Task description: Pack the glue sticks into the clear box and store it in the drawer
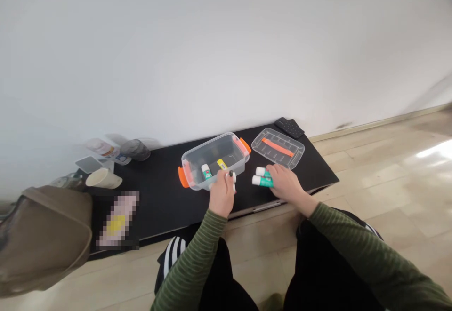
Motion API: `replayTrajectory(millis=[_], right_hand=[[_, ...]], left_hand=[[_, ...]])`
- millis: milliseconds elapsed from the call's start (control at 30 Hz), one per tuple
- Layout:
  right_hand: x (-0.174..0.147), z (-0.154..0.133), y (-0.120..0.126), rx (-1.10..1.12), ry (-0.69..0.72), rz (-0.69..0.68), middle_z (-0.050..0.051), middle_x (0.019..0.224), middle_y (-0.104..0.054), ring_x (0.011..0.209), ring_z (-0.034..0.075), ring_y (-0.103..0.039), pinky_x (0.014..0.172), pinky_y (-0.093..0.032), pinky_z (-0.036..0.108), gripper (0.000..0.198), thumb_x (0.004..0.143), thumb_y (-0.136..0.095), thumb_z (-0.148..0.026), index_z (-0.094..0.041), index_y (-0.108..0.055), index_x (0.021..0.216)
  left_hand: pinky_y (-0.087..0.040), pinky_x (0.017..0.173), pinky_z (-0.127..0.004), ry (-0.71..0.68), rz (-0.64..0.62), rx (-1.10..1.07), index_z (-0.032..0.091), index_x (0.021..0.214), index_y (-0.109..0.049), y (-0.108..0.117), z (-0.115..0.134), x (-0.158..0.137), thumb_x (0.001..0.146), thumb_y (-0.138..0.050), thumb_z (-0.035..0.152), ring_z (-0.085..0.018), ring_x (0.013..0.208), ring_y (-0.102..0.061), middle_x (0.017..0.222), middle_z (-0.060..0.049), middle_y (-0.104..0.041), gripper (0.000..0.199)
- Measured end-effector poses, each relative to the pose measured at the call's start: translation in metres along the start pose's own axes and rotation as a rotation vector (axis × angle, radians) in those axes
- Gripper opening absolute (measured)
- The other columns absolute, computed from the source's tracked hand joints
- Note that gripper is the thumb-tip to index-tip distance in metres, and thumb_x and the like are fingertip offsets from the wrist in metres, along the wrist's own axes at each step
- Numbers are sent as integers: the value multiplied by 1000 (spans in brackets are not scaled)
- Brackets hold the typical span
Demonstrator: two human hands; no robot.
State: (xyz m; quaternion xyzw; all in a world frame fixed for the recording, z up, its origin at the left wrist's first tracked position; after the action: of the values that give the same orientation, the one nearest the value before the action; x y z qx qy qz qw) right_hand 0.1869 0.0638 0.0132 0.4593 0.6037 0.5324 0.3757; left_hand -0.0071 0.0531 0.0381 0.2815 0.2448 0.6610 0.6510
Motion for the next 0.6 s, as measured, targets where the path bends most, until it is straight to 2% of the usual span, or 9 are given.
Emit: replayTrajectory(millis=[67, 133, 233, 333, 400, 600], right_hand=[[5, 32, -16, 77, -177, -94, 13, 114, -61, 98, 27, -60, 73, -39, 31, 51, 77, -59, -22, -17, -45, 125], [11, 56, -33, 139, -320, -179, 14, 117, -60, 98, 28, -62, 72, -42, 32, 58, 74, -63, -26, -18, -42, 128], [22, 69, -48, 163, -421, -224, 16, 119, -60, 101, 31, -63, 76, -44, 35, 60, 75, -64, -31, -17, -41, 128], [33, 63, -53, 156, -443, -216, 18, 120, -58, 105, 32, -63, 80, -46, 38, 61, 76, -65, -33, -15, -40, 128], [39, 54, -54, 161, -433, -196, 18, 120, -57, 105, 32, -63, 81, -47, 39, 61, 76, -66, -33, -14, -40, 128], [50, 38, -45, 138, -364, -25, 17, 121, -53, 109, 30, -57, 78, -49, 37, 47, 84, -61, -40, -15, -46, 120]], left_hand=[[-44, 63, -28, -62, -75, 133, 21, 102, -50, -11, 4, 3, 100, -26, 42, -18, 63, -65, 69, -1, -64, 32], [-44, 64, -28, -152, -169, 341, 22, 104, -52, -34, 10, 4, 99, -31, 45, -20, 73, -67, 84, -3, -67, 31], [-45, 62, -28, -261, -254, 601, 21, 107, -54, -73, 16, 7, 98, -32, 51, -21, 80, -68, 105, -7, -64, 38], [-47, 62, -29, -295, -296, 716, 20, 110, -55, -102, 15, 14, 97, -35, 51, -21, 82, -67, 113, -9, -57, 39], [-48, 63, -29, -292, -310, 736, 20, 111, -55, -114, 11, 21, 96, -41, 49, -21, 86, -66, 116, -10, -54, 35], [-50, 64, -28, -312, -275, 693, 22, 114, -54, -126, 6, 36, 90, -57, 41, -23, 101, -60, 118, -10, -50, 31]])
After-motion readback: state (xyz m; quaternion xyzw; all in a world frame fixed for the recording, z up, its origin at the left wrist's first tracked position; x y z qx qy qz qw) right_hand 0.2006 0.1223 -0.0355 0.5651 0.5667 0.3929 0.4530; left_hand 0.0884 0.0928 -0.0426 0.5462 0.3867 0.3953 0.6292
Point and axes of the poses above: each hand's wrist, its own x-axis towards the middle knuckle, its own y-axis out of the back of the hand, z = x × y, the point moved 9 cm from there along x, towards the middle knuckle
